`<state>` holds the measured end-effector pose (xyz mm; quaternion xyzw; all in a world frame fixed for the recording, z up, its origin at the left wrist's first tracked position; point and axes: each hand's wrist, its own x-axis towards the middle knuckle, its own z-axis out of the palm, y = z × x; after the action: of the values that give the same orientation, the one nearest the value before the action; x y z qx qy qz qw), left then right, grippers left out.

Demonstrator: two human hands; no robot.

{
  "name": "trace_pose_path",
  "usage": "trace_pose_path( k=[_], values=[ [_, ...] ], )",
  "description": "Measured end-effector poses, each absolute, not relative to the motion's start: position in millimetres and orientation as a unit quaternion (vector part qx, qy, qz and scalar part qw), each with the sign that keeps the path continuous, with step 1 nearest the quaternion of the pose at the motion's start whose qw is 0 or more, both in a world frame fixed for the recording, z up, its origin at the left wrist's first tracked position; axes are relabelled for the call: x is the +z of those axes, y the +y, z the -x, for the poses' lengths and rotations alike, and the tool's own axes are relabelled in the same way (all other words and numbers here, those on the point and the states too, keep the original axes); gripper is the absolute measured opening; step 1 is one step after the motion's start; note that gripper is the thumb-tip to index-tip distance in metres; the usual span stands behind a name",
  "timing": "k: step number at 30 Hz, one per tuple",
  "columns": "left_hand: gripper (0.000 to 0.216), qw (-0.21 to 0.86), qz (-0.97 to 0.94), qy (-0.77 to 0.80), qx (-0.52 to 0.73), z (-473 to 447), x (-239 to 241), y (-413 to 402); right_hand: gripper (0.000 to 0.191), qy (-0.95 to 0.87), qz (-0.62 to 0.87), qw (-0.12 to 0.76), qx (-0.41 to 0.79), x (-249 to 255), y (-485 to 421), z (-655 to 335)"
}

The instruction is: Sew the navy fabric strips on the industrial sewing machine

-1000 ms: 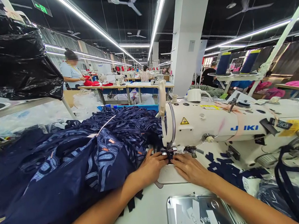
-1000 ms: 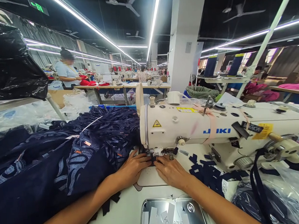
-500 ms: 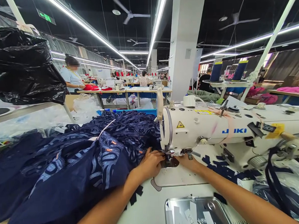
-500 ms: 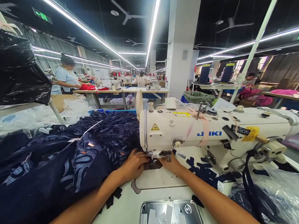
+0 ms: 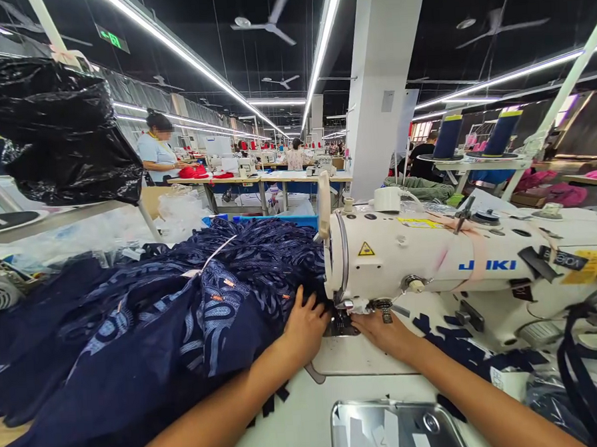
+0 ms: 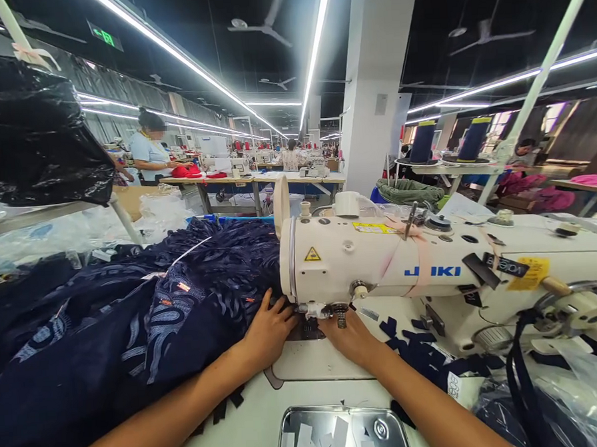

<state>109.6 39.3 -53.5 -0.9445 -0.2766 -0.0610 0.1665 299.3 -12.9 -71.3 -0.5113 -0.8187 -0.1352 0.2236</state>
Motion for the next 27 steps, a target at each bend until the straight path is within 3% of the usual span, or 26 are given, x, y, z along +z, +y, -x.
trace_pose_path(
  k=[9, 27],
  values=[
    [0.034, 0.145, 0.949, -0.277, -0.047, -110.9, -52.0, 44.1, 0.032, -0.802, 0.543, 0.200, -0.148, -83.7, -13.7, -297.4],
    [0.030, 0.111, 0.954, -0.269, -0.064, -119.9, -51.3, 53.7, 0.044, -0.771, 0.597, 0.112, -0.191, -92.1, -14.2, -285.3]
  ],
)
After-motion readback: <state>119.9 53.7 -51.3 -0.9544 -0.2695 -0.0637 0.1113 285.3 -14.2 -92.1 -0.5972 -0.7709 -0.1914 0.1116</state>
